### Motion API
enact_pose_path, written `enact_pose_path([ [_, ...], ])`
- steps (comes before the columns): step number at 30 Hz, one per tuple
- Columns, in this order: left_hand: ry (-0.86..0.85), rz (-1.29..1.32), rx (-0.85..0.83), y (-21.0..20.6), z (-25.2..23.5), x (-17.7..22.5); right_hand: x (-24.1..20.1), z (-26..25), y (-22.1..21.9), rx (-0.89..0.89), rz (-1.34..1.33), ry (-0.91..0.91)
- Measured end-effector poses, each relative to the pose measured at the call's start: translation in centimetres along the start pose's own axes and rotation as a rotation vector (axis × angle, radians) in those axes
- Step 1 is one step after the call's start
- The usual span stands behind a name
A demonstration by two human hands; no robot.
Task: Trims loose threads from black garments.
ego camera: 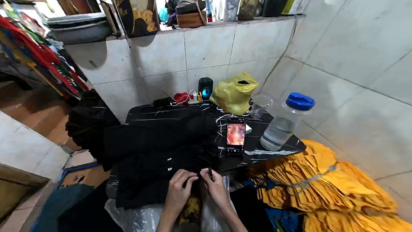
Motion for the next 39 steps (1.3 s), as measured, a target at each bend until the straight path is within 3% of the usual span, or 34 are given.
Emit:
enact_pose_path([
  [6,-0.003,-0.132,0.011,-0.4,0.2,0.3,-1.3,0.0,-0.5,0.020,0.182,0.122],
  [11,-0.026,0.054,-0.229,-1.5,0.9,1.1,-1.2,0.2,-0.2,0.041,0.202,0.165],
  [13,0.046,0.026,-0.236,-0.7,1.5,0.0,-1.2,0.0,-0.2,0.053,0.214,0.177],
  [18,0.251,-0.527,-0.018,4.2,3.7,-3.7,-1.5,0.1,-1.4,0.145,0.321,0.174],
  [20,0.286,-0.635,0.030,5.6,4.7,-4.1,-1.3,-0.2,-2.0,0.165,0.426,0.148],
  [24,0.393,-0.643,0.019,8.3,5.7,-3.8,-1.9,-0.7,-2.9,0.135,0.694,0.089],
  [28,0.764,-0.509,-0.192,11.1,7.7,-4.0,-3.9,0.0,-3.8,0.015,0.990,-0.016],
  [30,0.847,-0.368,-0.228,11.8,8.5,-4.4,-3.5,0.3,-4.4,-0.100,1.105,-0.121],
  [32,0.815,-0.183,-0.084,12.7,8.6,-4.7,-2.7,0.2,-5.3,-0.184,1.158,-0.172],
  [36,0.655,0.118,0.378,15.1,8.0,-4.9,-2.0,0.2,-6.3,-0.259,1.231,-0.206],
  [39,0.733,0.389,0.601,14.8,8.1,-6.0,-2.5,0.2,-6.1,-0.293,1.268,-0.235],
])
Point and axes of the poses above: each hand's wrist, its own z-axis away from the middle knuckle, its own y-axis out of the back of the hand, x = y × z, the point moved 8 cm from there along -z, towards the middle knuckle, and after that the axes turned 10 degrees about -x, right-handed, at the moved point
